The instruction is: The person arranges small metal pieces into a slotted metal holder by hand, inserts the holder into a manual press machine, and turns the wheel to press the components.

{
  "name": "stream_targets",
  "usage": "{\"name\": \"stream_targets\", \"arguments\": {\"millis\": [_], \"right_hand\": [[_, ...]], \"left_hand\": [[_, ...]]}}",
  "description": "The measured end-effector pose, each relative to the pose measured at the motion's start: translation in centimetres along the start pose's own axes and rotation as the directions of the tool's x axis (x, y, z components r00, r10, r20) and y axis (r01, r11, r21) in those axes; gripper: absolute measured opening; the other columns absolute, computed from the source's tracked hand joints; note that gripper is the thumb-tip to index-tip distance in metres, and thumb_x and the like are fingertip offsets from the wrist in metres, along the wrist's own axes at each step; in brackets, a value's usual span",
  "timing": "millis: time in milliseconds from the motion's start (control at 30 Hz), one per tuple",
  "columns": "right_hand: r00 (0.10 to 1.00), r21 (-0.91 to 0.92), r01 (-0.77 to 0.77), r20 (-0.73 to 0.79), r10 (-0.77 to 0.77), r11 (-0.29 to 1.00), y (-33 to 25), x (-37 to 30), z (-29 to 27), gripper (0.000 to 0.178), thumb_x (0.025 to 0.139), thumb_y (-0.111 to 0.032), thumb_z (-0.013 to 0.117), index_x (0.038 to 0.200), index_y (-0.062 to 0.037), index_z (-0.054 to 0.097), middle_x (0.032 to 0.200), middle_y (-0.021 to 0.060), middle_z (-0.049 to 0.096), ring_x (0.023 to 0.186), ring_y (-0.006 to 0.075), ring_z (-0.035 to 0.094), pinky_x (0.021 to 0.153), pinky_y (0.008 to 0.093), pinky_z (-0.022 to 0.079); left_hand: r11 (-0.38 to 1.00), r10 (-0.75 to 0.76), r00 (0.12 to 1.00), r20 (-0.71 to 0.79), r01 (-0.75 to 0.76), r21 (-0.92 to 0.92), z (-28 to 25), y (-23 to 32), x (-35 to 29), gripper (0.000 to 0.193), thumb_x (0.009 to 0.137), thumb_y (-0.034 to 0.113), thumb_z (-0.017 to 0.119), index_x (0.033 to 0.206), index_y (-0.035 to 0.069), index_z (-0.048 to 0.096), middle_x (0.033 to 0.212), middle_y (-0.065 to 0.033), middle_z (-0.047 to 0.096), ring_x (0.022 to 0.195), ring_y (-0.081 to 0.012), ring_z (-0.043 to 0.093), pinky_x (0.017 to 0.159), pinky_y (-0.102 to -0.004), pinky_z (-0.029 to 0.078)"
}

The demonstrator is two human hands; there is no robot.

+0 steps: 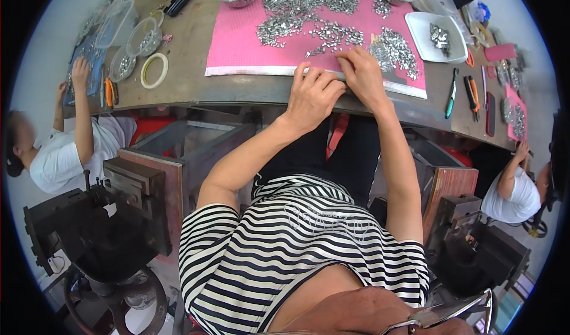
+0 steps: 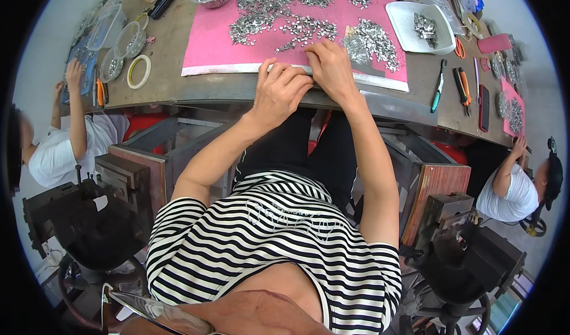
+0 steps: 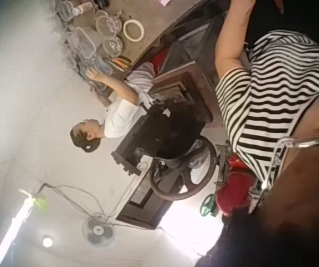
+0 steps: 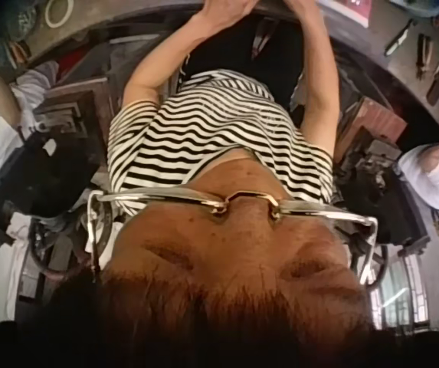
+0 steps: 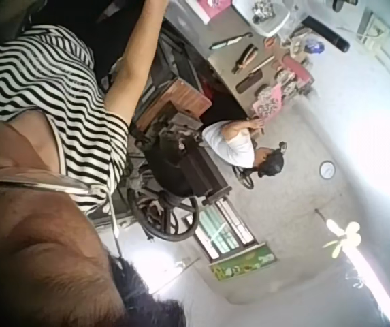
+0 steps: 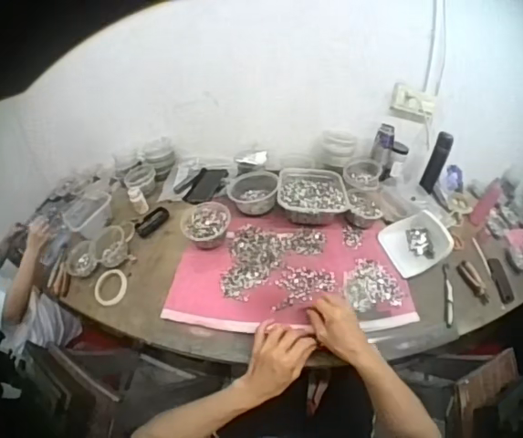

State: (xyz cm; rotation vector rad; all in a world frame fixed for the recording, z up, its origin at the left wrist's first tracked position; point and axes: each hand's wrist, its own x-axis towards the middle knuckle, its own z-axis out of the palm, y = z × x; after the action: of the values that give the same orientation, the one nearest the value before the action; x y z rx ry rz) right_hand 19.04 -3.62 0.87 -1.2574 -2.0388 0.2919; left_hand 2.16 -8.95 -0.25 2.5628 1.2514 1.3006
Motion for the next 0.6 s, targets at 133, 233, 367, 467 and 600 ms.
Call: {"name": "stream_targets", "arguments": {"millis": [133,233,367,467,600], "right_hand": [[0.998,-0.043,0.042,0.044,-0.04,0.998,0.9,1.8,1.2,0.01,0.088,-0.011,0.067,0.095,-0.0068,0.073,0.086,0.0115,0.064,0.086,0.0337,0.064,0.077,0.0437,0.047],[0.996,-0.126,0.055,0.081,-0.045,0.991,0.8,2.0,1.5,0.01,0.088,-0.011,0.067,0.095,-0.0068,0.072,0.087,0.0109,0.064,0.09,0.0332,0.063,0.078,0.0442,0.048],[0.994,-0.094,0.095,0.068,-0.089,0.991,0.7,1.6,0.9,0.012,0.086,-0.002,0.068,0.097,-0.002,0.072,0.087,0.0142,0.066,0.086,0.0338,0.065,0.075,0.0424,0.051],[0.994,0.03,0.09,0.061,-0.092,0.995,0.8,1.1,0.3,0.013,0.087,-0.001,0.067,0.099,-0.0017,0.072,0.087,0.0144,0.066,0.085,0.0327,0.065,0.076,0.0411,0.051],[0.995,0.104,-0.031,0.096,0.021,0.994,0.1,1.3,-0.2,0.015,0.087,-0.001,0.066,0.1,-0.0019,0.071,0.088,0.0145,0.065,0.088,0.0333,0.065,0.078,0.0413,0.051]], "left_hand": [[0.99,-0.079,0.997,-0.02,0.076,-0.116,-0.8,-1.5,0.3,0.01,0.086,0.015,0.072,0.096,0.014,0.072,0.096,0.0004,0.068,0.095,-0.0217,0.06,0.101,-0.0486,0.035],[0.974,-0.226,0.973,-0.04,0.227,0.008,-1.9,-4.5,1.1,0.008,0.089,0.018,0.07,0.094,0.014,0.073,0.093,-0.0013,0.069,0.093,-0.0228,0.061,0.096,-0.0468,0.035],[0.96,-0.24,0.97,-0.027,0.241,0.143,-1.6,-7.0,1.5,0.01,0.087,0.023,0.074,0.094,0.015,0.075,0.087,0.0,0.066,0.09,-0.0208,0.059,0.094,-0.0442,0.034],[0.969,-0.208,0.976,-0.059,0.214,0.124,-1.9,-6.5,2.0,0.01,0.087,0.023,0.075,0.093,0.016,0.075,0.088,0.001,0.066,0.092,-0.0206,0.059,0.095,-0.0441,0.034],[0.977,-0.197,0.978,-0.065,0.201,0.073,-1.5,-6.0,3.2,0.009,0.087,0.022,0.074,0.093,0.016,0.075,0.087,0.0015,0.065,0.092,-0.0205,0.059,0.095,-0.0441,0.033]]}}
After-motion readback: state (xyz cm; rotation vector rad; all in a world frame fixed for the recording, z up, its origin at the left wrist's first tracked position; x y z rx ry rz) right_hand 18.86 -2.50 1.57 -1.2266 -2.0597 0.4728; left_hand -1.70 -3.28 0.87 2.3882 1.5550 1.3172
